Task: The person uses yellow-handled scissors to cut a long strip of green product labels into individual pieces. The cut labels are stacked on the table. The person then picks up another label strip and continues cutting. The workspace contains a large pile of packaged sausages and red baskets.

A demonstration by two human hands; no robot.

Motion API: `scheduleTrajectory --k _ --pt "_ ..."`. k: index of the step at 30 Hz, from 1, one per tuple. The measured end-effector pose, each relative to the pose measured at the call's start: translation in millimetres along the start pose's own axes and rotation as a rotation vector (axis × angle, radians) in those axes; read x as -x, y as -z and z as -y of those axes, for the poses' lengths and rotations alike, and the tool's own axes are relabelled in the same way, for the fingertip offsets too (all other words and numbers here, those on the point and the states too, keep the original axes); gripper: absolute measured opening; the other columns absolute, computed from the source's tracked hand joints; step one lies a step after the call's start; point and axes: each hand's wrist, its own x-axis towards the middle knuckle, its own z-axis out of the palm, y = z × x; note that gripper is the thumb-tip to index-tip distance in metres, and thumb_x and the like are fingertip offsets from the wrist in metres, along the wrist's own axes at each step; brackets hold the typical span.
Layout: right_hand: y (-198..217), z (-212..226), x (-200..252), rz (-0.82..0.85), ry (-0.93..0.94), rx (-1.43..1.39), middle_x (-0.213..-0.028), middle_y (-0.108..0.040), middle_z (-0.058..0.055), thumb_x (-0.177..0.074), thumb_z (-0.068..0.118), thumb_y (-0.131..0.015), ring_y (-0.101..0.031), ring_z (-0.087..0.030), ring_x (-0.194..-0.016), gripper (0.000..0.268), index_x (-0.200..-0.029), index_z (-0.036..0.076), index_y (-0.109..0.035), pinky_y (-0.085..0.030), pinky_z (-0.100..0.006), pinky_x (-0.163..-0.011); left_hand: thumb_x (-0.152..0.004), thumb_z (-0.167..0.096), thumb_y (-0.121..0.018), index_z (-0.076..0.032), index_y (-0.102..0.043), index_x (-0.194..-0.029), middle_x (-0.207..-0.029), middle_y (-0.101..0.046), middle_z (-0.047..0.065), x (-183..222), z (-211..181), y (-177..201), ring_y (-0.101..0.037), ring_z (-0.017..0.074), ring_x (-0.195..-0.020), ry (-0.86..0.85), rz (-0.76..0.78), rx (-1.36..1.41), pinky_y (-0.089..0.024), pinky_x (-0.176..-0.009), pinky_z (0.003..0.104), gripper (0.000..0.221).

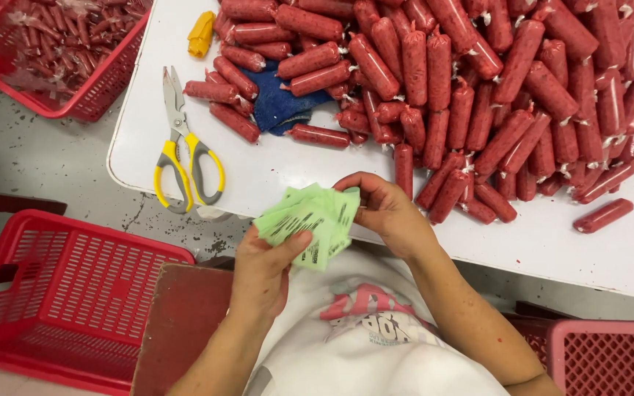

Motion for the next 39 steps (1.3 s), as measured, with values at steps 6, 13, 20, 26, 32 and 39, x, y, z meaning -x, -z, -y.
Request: scheduleTrajectory --k 6,13,20,26,32,39 --pt "3.1 -8.2 3.4 -0.095 0.046 0.048 -0.096 -0.066 -0.004 -0.072 -0.010 -0.078 -0.064 -0.013 -0.084 0.045 -0.115 0.001 -0.070 -0.060 -0.029 -0.076 -0.067 0.008 -0.085 -0.001 -0.070 -0.114 -0.099 -0.076 0.017 -35.0 27.8 -12.3 -0.074 0.0271 -0.084 -0.034 0.198 -0.176 -0.063 -0.073 0.039 0.050" --pt "12.9 -6.6 -2.4 -0.218 0.103 -0.017 -0.116 -0.065 -0.007 -0.091 0.012 -0.068 -0.064 -0.015 -0.100 0.040 -0.130 0.005 -0.066 -0.057 -0.032 -0.087 -0.068 0.007 -0.085 -0.005 -0.067 -0.123 -0.105 -0.075 0.013 -54.2 18.7 -30.9 -0.070 0.0197 -0.093 -0.205 0.255 -0.257 -0.062 -0.081 0.034 0.059" --pt "-22.4 9.9 0.4 -0.339 0.574 0.066 -0.131 -0.063 -0.013 -0.097 0.059 -0.055 -0.057 -0.015 -0.124 0.081 -0.155 0.005 -0.038 -0.044 -0.030 -0.110 -0.083 0.007 -0.073 -0.004 -0.051 -0.145 -0.103 -0.077 0.009 -41.2 -9.0 -47.8 -0.072 0.0257 -0.097 -1.276 0.488 -0.864 -0.056 -0.093 0.038 0.066" --pt "-26.5 -23.1 -17.9 -0.425 0.420 0.195 -0.110 -0.067 -0.006 -0.104 0.024 -0.054 -0.057 -0.007 -0.091 0.049 -0.150 0.008 -0.046 -0.050 -0.023 -0.083 -0.087 -0.009 -0.074 -0.010 -0.072 -0.121 -0.093 -0.075 0.007 -86.6 11.1 -13.6 -0.070 0.0305 -0.093 -1.221 0.493 -1.106 -0.052 -0.095 0.043 0.034" --pt "-37.0 -2.5 -21.3 -0.422 0.520 0.154 -0.111 -0.067 -0.009 -0.096 0.039 -0.062 -0.059 -0.012 -0.099 0.062 -0.147 0.007 -0.050 -0.049 -0.028 -0.094 -0.086 -0.011 -0.077 -0.024 -0.077 -0.107 -0.089 -0.075 -0.004 -91.3 8.8 -25.2 -0.071 0.0219 -0.090 -1.105 0.476 -1.020 -0.055 -0.087 0.034 0.024" --pt "-16.3 -25.8 -39.7 -0.516 0.437 0.182 -0.095 -0.062 -0.002 -0.097 0.012 -0.066 -0.054 -0.008 -0.090 0.046 -0.142 0.007 -0.055 -0.048 -0.024 -0.088 -0.078 -0.021 -0.082 -0.012 -0.067 -0.126 -0.100 -0.072 0.014 -95.7 8.9 -25.7 -0.065 0.0363 -0.108 -1.003 0.524 -1.253 -0.051 -0.096 0.049 0.052"
